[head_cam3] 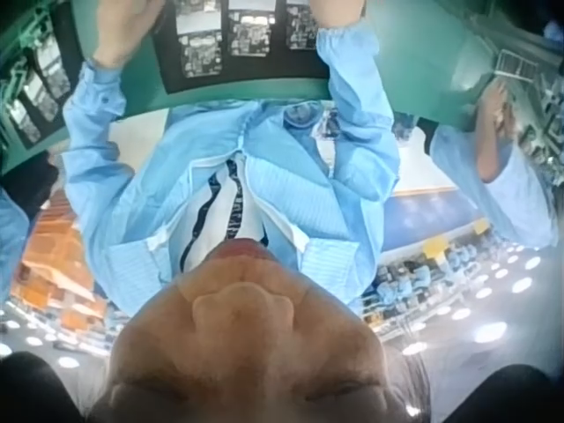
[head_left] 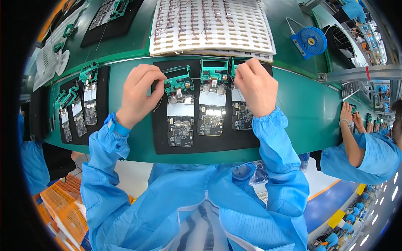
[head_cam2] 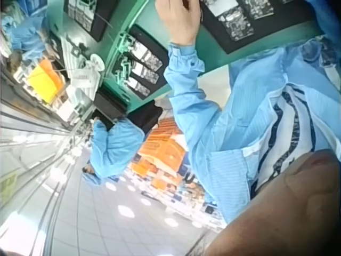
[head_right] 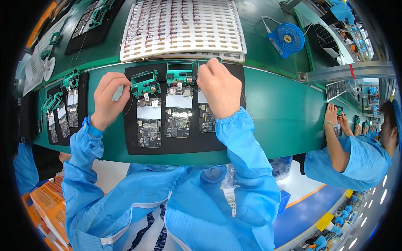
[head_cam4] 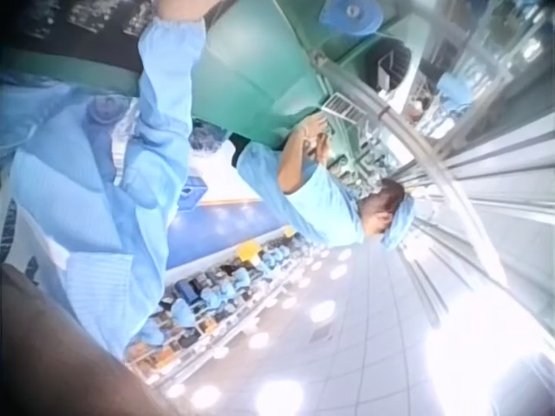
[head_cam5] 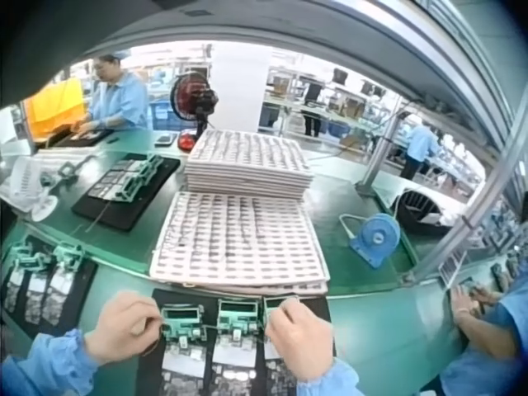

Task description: The person assembles electronic components onto printed circuit boards by hand, placing them into an assembly fixture.

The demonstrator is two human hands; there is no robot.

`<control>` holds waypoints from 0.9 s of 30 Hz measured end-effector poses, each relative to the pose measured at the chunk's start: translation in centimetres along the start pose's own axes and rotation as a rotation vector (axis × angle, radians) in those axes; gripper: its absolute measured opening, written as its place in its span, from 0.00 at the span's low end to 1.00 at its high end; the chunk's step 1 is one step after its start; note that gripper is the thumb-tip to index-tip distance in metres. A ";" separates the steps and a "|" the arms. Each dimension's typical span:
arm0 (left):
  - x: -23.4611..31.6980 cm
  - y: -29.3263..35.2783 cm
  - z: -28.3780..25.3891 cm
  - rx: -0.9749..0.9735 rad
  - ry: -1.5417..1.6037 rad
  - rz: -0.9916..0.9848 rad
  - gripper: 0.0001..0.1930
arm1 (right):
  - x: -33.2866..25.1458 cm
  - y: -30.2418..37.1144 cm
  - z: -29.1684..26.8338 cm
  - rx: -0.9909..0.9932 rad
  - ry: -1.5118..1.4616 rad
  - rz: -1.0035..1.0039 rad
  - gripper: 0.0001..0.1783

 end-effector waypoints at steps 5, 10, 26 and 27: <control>2.1 -0.4 -0.5 0.055 0.106 -0.106 0.12 | 0.0 -0.4 1.4 -0.118 0.078 0.027 0.06; 5.3 -1.0 -0.2 0.045 0.185 -0.032 0.13 | -1.1 -0.1 3.3 -0.291 0.305 0.063 0.09; 7.0 -1.1 0.2 0.035 0.236 -0.023 0.13 | 1.4 0.3 1.5 -0.006 0.101 0.091 0.09; 7.0 -1.2 0.2 0.038 0.241 -0.032 0.13 | 2.3 0.5 0.8 0.049 0.088 0.116 0.08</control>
Point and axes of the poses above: each hand's wrist, its own y-axis away from the middle knuckle, its own z-axis out of the palm, x = y × z, the point moved 10 cm from there along -y, towards the middle knuckle, and after that the axes turned 10 degrees about -y, right-handed, at the moved point
